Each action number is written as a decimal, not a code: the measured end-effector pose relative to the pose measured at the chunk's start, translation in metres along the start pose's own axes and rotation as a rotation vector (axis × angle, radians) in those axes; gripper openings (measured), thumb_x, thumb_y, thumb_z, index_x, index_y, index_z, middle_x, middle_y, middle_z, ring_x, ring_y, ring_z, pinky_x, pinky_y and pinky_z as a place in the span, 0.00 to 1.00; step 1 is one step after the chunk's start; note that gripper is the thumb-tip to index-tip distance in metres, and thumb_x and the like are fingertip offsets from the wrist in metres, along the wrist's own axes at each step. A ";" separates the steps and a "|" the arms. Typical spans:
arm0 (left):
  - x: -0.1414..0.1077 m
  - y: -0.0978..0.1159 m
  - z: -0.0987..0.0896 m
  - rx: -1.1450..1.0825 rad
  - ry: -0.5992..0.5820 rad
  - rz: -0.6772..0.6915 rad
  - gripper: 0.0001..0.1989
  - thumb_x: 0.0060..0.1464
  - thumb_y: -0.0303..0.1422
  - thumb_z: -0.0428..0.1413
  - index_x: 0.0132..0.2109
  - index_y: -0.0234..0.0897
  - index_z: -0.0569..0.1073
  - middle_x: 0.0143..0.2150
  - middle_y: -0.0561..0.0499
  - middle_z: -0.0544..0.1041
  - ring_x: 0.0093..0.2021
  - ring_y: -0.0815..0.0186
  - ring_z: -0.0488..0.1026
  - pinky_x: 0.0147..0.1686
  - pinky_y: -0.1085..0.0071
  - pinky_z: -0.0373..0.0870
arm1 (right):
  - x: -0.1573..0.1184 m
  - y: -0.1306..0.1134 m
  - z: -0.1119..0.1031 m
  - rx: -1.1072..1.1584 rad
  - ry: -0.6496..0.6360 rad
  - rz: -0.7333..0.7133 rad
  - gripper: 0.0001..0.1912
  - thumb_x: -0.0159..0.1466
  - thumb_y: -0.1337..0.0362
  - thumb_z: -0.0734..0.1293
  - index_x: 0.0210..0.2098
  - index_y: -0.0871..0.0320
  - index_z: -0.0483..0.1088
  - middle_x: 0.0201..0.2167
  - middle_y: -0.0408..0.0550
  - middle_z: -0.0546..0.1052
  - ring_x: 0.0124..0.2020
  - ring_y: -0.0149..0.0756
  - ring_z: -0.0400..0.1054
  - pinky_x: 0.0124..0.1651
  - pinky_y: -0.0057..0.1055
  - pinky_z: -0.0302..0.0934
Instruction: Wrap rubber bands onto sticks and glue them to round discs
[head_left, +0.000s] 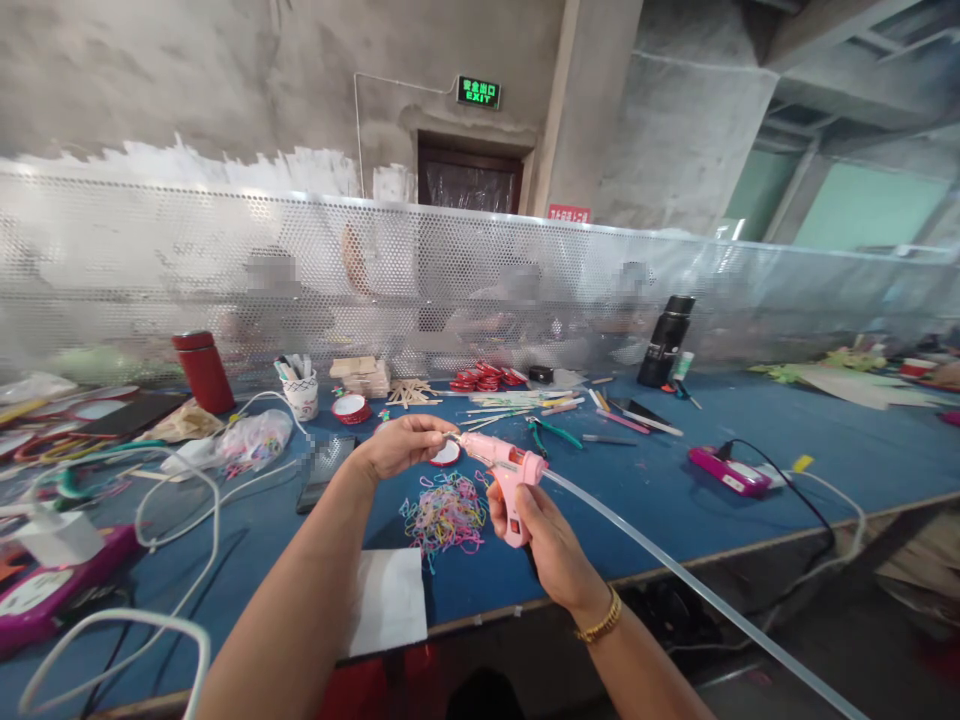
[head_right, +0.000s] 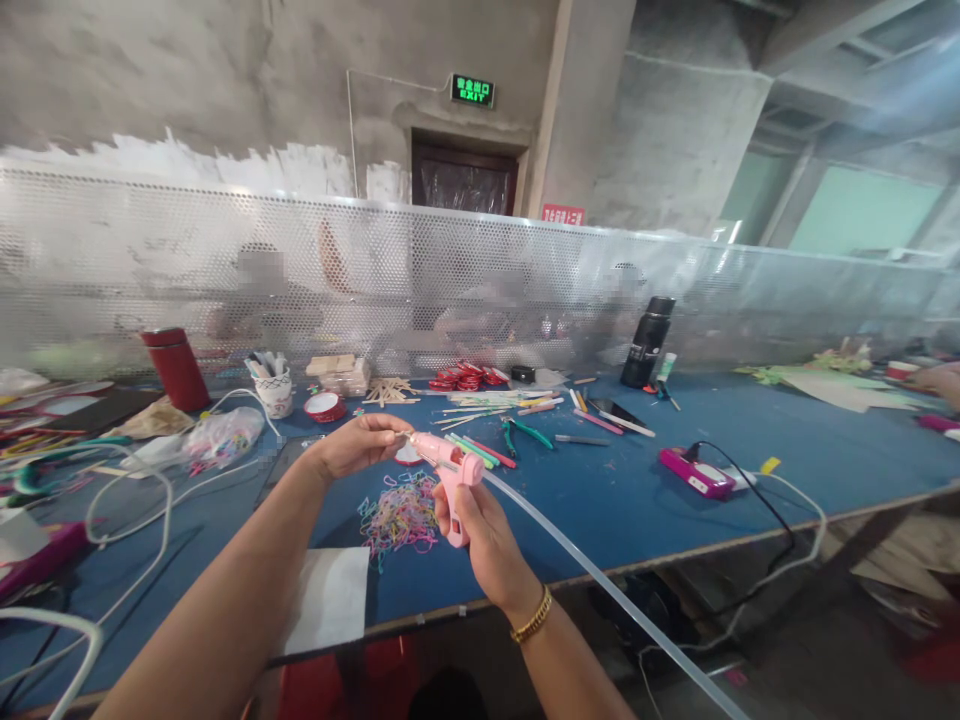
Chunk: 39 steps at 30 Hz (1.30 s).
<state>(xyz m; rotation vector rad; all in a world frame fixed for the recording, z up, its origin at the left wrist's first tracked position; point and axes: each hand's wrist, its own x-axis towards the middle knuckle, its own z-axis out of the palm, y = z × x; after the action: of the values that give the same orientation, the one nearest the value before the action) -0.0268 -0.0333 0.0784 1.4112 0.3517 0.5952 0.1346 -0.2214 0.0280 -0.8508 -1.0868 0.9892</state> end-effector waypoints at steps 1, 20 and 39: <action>0.000 0.000 0.000 -0.003 0.001 -0.007 0.15 0.41 0.31 0.65 0.39 0.33 0.78 0.32 0.48 0.75 0.30 0.74 0.67 0.32 0.76 0.64 | 0.000 0.001 0.000 0.005 0.002 0.000 0.21 0.63 0.48 0.60 0.42 0.60 0.69 0.31 0.48 0.69 0.27 0.29 0.59 0.29 0.27 0.55; -0.002 -0.001 -0.001 -0.089 0.065 0.088 0.15 0.40 0.31 0.66 0.39 0.34 0.78 0.28 0.52 0.72 0.26 0.77 0.63 0.27 0.77 0.59 | -0.011 -0.031 -0.065 -0.315 0.073 -0.025 0.21 0.60 0.51 0.65 0.47 0.56 0.70 0.36 0.51 0.73 0.33 0.38 0.64 0.34 0.33 0.59; 0.004 0.002 -0.010 -0.191 -0.019 0.094 0.12 0.45 0.27 0.63 0.41 0.31 0.77 0.28 0.51 0.70 0.30 0.75 0.66 0.30 0.79 0.66 | 0.007 -0.055 -0.271 -1.488 -0.100 0.126 0.25 0.60 0.51 0.58 0.50 0.58 0.68 0.50 0.54 0.71 0.51 0.46 0.65 0.53 0.38 0.57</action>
<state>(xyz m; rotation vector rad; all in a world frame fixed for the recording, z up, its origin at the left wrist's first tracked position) -0.0294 -0.0230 0.0793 1.2540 0.2082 0.6742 0.4090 -0.2543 0.0115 -2.0601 -1.8515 0.1420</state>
